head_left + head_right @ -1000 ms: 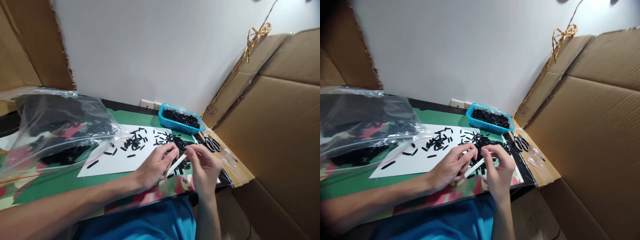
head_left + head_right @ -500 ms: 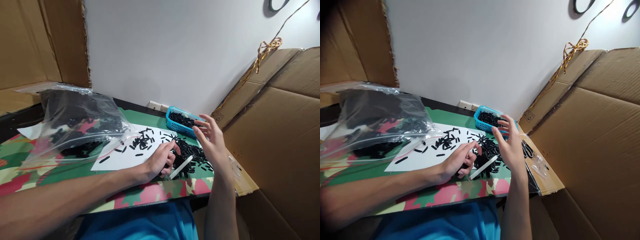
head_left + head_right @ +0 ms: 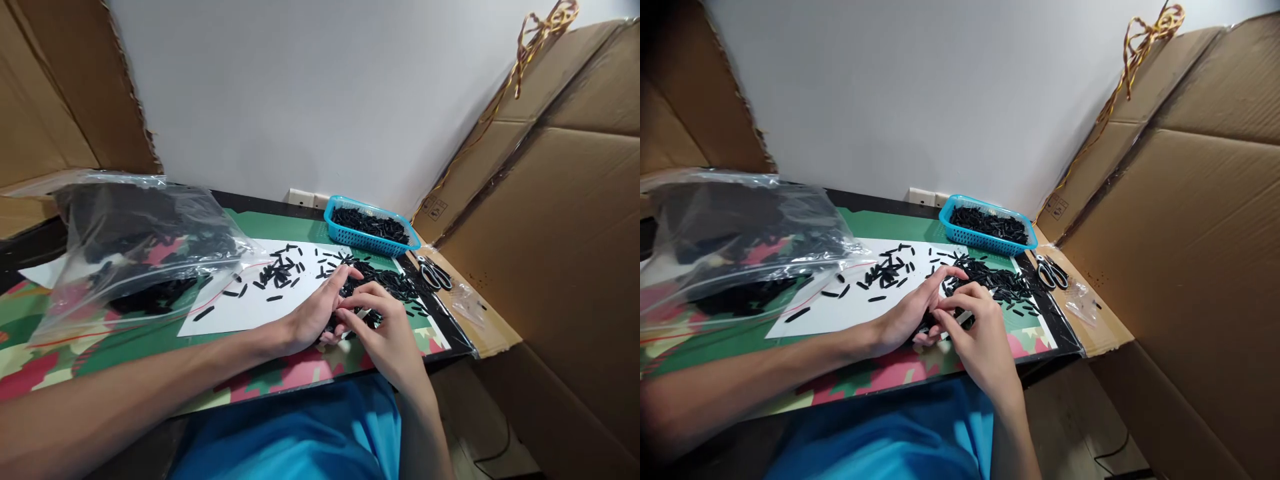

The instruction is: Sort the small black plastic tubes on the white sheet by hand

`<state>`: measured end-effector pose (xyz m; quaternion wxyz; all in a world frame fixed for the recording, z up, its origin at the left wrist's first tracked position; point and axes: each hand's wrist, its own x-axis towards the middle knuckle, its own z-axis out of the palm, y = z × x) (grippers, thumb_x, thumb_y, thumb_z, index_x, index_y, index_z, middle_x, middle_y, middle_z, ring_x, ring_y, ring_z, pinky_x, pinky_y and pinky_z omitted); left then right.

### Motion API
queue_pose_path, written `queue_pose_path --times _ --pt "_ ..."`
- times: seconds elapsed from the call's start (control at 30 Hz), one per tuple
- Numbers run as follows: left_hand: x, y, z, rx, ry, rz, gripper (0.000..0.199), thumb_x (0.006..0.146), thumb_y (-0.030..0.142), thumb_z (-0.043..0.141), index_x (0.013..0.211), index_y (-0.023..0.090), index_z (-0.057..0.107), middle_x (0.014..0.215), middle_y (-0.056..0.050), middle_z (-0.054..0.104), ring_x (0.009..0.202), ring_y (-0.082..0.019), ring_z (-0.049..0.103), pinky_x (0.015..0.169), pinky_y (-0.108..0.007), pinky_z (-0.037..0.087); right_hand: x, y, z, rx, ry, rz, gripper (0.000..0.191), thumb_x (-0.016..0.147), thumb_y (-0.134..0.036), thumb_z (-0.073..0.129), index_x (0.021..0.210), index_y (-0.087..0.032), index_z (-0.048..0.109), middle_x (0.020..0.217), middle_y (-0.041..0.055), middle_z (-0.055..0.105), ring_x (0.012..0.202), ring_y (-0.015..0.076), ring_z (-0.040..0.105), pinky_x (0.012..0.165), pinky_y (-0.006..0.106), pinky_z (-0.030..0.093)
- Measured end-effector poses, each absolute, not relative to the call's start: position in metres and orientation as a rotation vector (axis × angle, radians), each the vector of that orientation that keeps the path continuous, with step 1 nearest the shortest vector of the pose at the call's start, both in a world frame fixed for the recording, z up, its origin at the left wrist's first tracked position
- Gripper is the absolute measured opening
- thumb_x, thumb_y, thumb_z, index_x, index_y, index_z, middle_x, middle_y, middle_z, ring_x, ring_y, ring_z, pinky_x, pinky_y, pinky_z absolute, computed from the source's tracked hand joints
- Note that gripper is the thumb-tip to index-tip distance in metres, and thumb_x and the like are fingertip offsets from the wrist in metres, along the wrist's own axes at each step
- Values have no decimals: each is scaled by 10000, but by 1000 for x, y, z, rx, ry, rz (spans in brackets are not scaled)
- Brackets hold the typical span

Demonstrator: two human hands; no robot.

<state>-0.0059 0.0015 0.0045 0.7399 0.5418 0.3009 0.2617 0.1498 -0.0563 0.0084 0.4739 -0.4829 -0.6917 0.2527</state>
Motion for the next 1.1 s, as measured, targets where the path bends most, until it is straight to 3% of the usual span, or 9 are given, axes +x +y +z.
queue_pose_path --times 0.3,0.43,0.63,0.97,1.1 --pt "-5 2 2 1206 629 580 621 1003 809 316 1286 286 496 489 92 447 344 -89 291 343 -147 254 150 -53 7 -1149 -1666 681 124 945 -183 745 833 -213 788 922 28 709 871 189 649 766 307 474" --pt "-5 5 3 1144 628 641 454 1031 707 409 1068 263 498 479 125 353 352 -58 220 353 -125 249 156 -51 2 -1157 -1459 661 132 980 -284 726 881 -209 769 875 18 734 828 180 653 746 296 475" --pt "-6 4 4 1219 559 594 421 1057 595 459 856 226 472 486 114 336 359 -42 212 345 -123 222 169 -47 -3 -1145 -1290 712 231 957 -420 765 881 -202 761 796 1 705 732 158 604 674 282 443" --pt "-7 1 7 1219 556 593 346 1066 496 524 853 238 433 508 124 338 392 -37 186 353 -111 242 170 -43 -8 -1086 -1253 756 207 949 -403 779 898 -203 767 831 11 718 773 167 619 702 280 472" --pt "-6 2 6 1204 533 614 342 1056 464 547 835 231 431 517 123 345 391 -31 191 349 -102 254 171 -44 -8 -1085 -1240 792 217 956 -414 771 896 -206 768 804 0 702 694 142 566 640 273 440"
